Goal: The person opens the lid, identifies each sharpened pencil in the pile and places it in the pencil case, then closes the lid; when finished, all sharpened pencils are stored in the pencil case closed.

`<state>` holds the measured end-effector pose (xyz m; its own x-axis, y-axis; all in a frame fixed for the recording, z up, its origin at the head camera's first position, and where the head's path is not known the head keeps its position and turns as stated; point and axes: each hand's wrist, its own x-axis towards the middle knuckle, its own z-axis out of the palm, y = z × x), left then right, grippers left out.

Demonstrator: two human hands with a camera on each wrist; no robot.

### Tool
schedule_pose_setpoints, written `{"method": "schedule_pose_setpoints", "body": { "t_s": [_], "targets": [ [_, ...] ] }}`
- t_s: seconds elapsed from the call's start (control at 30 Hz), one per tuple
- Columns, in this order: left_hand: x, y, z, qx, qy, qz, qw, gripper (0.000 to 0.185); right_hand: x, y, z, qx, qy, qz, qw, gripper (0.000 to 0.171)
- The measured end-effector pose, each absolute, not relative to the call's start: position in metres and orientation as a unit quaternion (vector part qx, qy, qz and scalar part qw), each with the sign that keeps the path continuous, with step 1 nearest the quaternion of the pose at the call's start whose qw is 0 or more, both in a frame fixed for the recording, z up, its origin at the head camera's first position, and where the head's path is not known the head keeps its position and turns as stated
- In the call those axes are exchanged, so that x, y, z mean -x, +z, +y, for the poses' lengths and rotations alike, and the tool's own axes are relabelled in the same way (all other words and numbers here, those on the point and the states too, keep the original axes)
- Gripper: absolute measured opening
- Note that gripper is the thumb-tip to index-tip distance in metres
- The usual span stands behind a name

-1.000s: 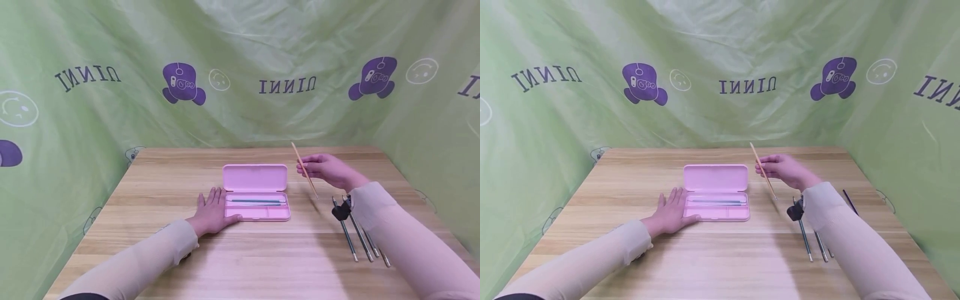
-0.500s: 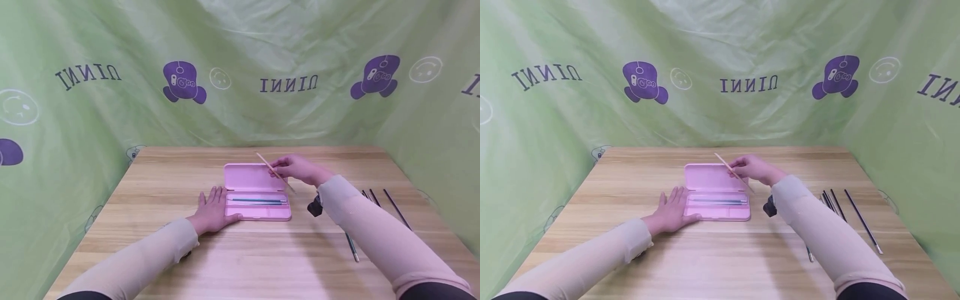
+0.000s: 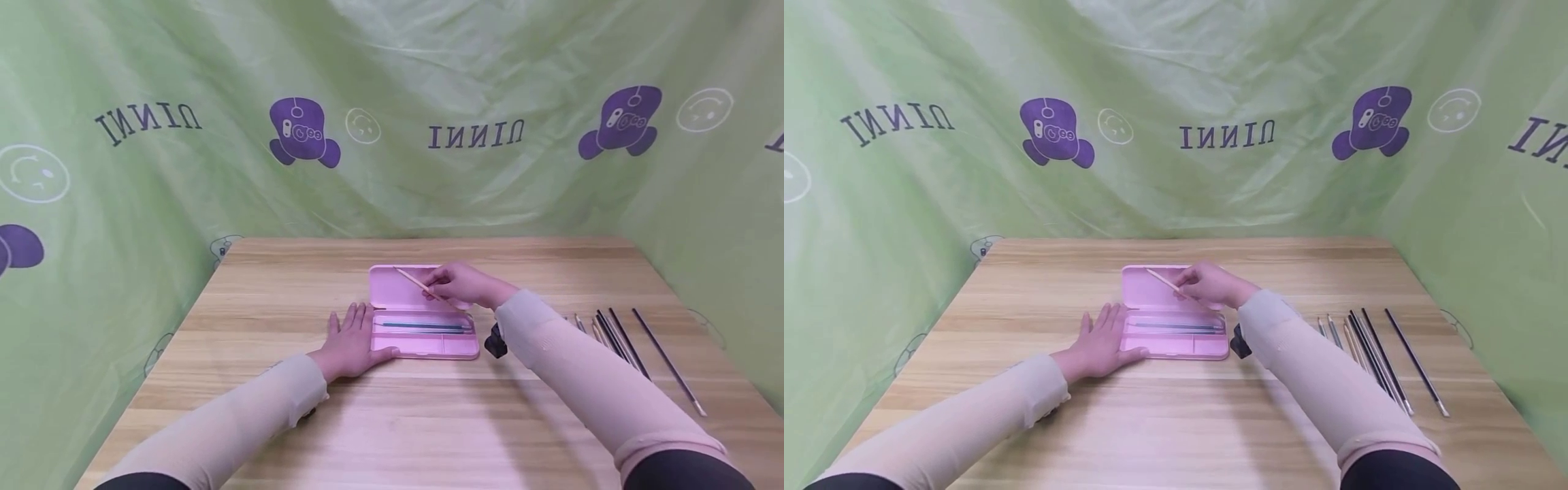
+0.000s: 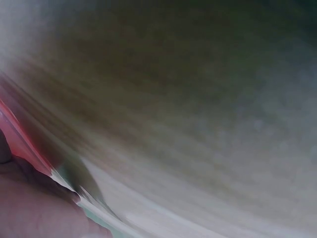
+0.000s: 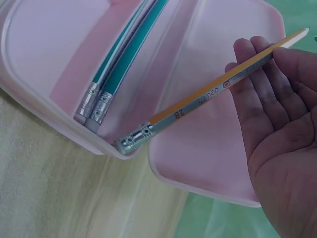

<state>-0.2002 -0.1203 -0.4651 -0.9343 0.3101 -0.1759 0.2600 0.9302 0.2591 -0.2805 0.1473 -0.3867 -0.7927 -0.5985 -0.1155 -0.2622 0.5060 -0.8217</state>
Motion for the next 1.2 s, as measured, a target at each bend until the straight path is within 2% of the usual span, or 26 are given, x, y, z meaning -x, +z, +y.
{"method": "schedule_pose_setpoints", "body": {
  "t_s": [0.43,1.2],
  "targets": [
    [0.192,-0.452,-0.117,-0.151,0.112,0.976,0.113,0.110,0.280,-0.393,0.132,0.293,-0.327,0.882,0.173,0.017],
    [0.193,-0.450,-0.115,-0.160,0.128,0.974,0.099,0.106,0.273,-0.412,0.129,0.306,-0.321,0.883,0.152,0.017]
  ]
}}
